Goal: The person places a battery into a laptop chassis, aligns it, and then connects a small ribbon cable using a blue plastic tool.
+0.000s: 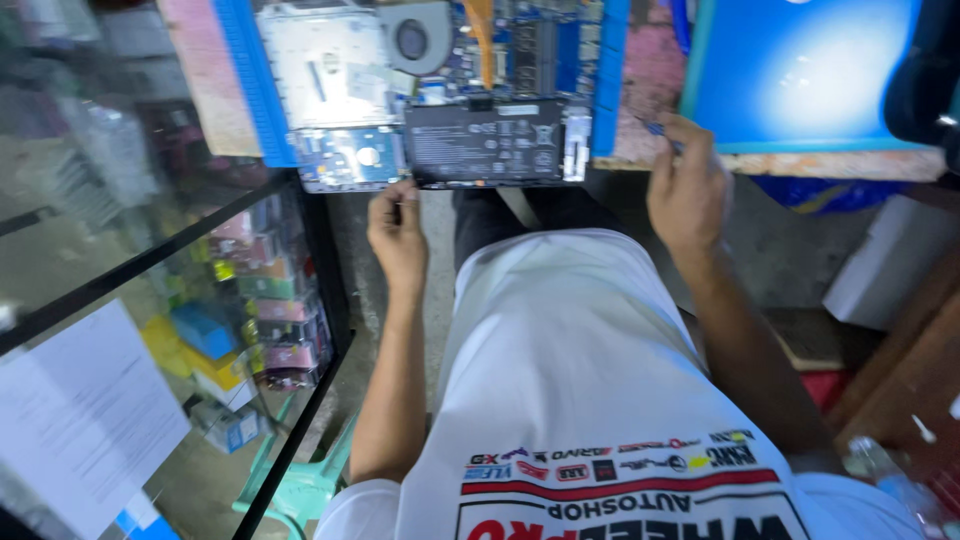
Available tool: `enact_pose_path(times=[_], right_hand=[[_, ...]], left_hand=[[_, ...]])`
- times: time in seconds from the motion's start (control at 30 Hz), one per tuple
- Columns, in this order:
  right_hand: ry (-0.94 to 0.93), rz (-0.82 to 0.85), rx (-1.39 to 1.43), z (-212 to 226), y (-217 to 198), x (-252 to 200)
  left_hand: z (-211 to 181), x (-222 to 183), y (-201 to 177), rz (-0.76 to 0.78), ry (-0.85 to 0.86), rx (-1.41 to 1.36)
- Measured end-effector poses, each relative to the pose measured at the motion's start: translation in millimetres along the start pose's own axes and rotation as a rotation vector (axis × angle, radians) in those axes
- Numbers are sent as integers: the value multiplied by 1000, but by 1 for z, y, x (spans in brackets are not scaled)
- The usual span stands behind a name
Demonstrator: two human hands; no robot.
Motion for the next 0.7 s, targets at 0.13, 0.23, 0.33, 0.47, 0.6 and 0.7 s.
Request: enact_pose_path(times=[0.13,0.23,0.33,0.47,0.6,0.7], right_hand=[[91,75,-102,-8,-2,1],[107,100,-66,-14,4,0],[76,110,-75,-13,6,-2],[79,95,-79,-7,8,-5],[139,80,-34,-6,11,-8],[171,86,-36,-15,15,-9]], left_hand=[[-21,0,0,-30,176,13],[-24,6,3,-66,122,89],[-28,15,3,-83,129,110],[-45,29,1,-91,282,232],[-59,48,6,-96,312,326],[-64,66,16,-40,336,322]])
Point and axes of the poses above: each hand's wrist, its own x-axis towards the middle knuckle, its own y-axis out of the palm, z = x × y, the point moved 7 cm from there along x, towards the middle knuckle, and after that the axes turned 7 degrees about -z, right-handed, at the moved point
